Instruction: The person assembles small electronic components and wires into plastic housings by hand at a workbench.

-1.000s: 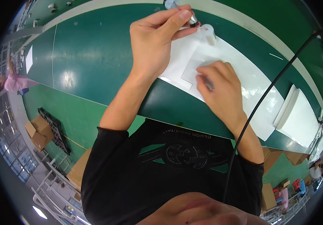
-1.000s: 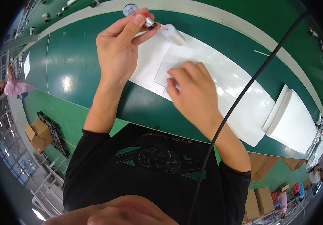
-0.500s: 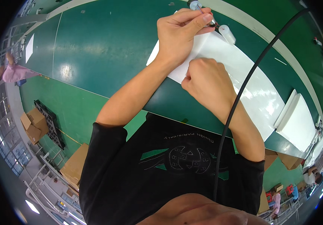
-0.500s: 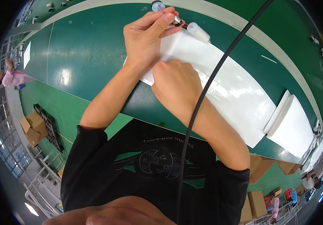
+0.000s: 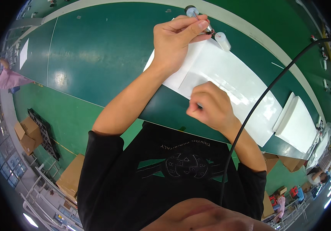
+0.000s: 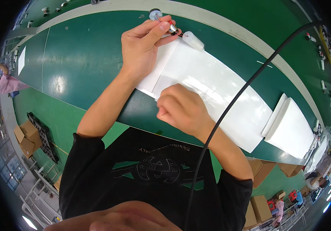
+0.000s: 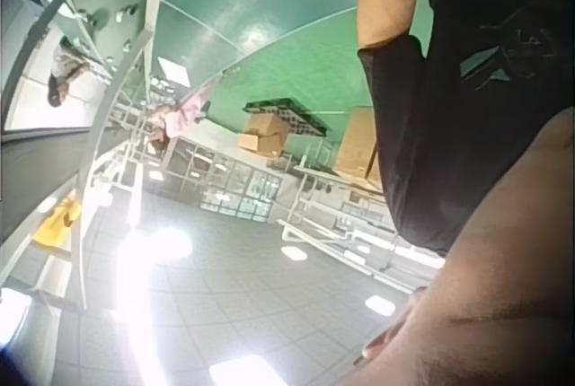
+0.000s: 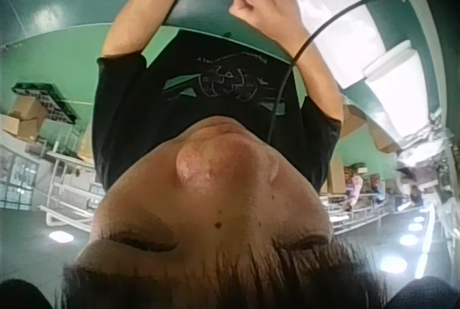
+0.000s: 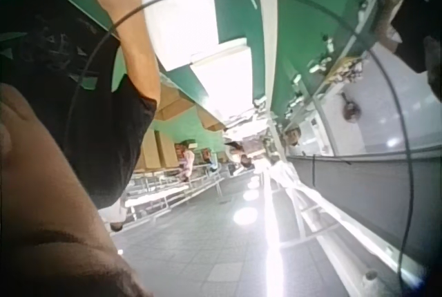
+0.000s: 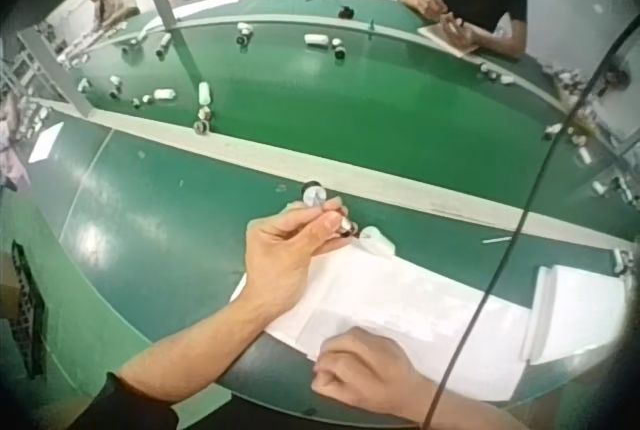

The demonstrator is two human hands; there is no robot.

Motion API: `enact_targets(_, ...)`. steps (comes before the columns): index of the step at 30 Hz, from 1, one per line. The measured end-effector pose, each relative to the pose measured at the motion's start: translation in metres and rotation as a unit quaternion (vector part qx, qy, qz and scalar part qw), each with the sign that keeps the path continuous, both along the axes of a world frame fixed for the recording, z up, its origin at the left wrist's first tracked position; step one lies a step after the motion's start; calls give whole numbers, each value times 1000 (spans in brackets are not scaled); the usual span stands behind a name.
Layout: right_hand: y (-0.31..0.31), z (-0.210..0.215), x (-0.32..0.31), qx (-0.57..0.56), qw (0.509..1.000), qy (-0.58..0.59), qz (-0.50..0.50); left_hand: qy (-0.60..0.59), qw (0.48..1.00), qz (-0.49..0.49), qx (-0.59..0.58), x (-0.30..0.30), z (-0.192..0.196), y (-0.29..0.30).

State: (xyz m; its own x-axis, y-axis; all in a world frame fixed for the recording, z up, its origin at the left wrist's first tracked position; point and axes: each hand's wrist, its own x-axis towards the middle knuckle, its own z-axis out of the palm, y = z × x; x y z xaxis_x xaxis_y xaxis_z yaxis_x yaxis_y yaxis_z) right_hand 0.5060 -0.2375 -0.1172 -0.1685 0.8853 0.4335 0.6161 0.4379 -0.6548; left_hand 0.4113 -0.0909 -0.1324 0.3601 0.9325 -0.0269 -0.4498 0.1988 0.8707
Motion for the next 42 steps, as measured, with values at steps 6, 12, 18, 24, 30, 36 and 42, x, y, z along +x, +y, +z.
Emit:
enact_targets(6,20,27,42,-89,973,201,-74,21,1000,-23,6,-5,5,-3)
enact_targets(12,33,41,49,-58,956,237,-164,16,998,-58,19,2,24,-17)
enact_targets(18,32,31,42,-108,918,338,-179,28,995,-97,-5,-2,22,-23)
enact_targets(24,32,27,42,-126,888,399,-188,-23,992,-111,-46,-2,24,-28)
enact_targets(30,33,26,40,-140,826,506,-205,58,982,-166,63,-7,29,-27)
enact_targets(36,34,30,43,-198,759,610,-114,-21,977,-211,-7,-12,21,-21)
enact_targets(42,39,23,67,-300,694,653,-32,-13,967,-249,47,-9,27,-17)
